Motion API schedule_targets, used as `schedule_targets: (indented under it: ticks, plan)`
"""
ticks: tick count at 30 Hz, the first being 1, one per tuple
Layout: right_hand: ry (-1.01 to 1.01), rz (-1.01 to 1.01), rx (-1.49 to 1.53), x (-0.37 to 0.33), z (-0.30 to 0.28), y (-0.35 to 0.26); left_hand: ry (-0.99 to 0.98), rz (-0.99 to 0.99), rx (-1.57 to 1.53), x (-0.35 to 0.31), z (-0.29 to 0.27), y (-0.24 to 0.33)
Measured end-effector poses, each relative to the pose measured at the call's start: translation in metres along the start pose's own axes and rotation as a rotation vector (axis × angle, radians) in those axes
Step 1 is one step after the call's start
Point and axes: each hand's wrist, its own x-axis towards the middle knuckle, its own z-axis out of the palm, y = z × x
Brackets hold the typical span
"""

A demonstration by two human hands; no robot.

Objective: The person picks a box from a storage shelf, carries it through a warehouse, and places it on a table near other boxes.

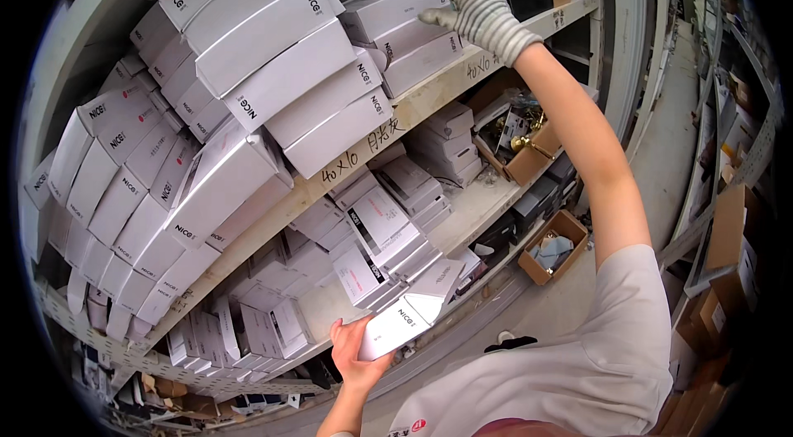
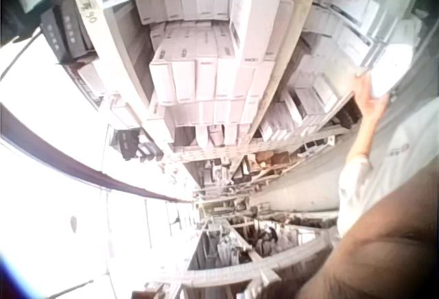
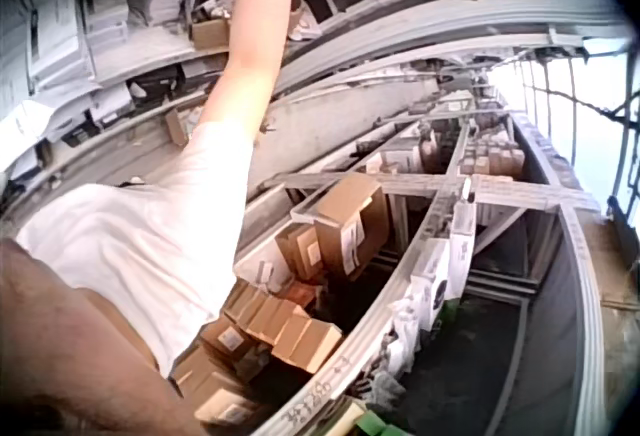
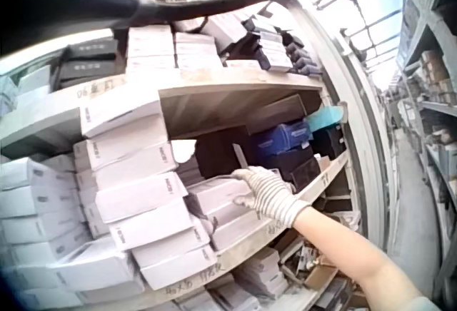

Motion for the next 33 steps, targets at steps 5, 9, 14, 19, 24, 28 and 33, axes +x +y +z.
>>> schedule_targets:
  ticks: [5,9,14,19,24,28,33]
  plan:
    - [-0.247,-0.121,0.064,0.053,0.022,0.018,-0.007,-0.093,0.031,-0.012,0.027,0.024]
    - [-0.454,-0.056,0.303,0.072,0.027,0.034,0.012,-0.15,0.065,-0.019,0.039,0.028]
    - [-0.523,-0.186,0.49,0.098,0.004,0.046,0.053,-0.168,0.089,-0.02,0.043,0.031]
    - [-0.531,-0.112,0.649,0.071,-0.042,0.041,0.084,-0.187,0.088,-0.028,0.043,0.02]
    - [0.102,-0.372,-0.219,0.0,-0.024,0.02,0.049,-0.192,0.084,-0.03,0.044,0.012]
    - [0.451,-0.418,-0.14,-0.021,0.006,0.027,0.013,-0.157,0.06,-0.031,0.043,0.006]
    - [0.638,-0.465,-0.079,-0.053,0.017,0.016,0.018,-0.212,0.046,-0.035,0.042,0.003]
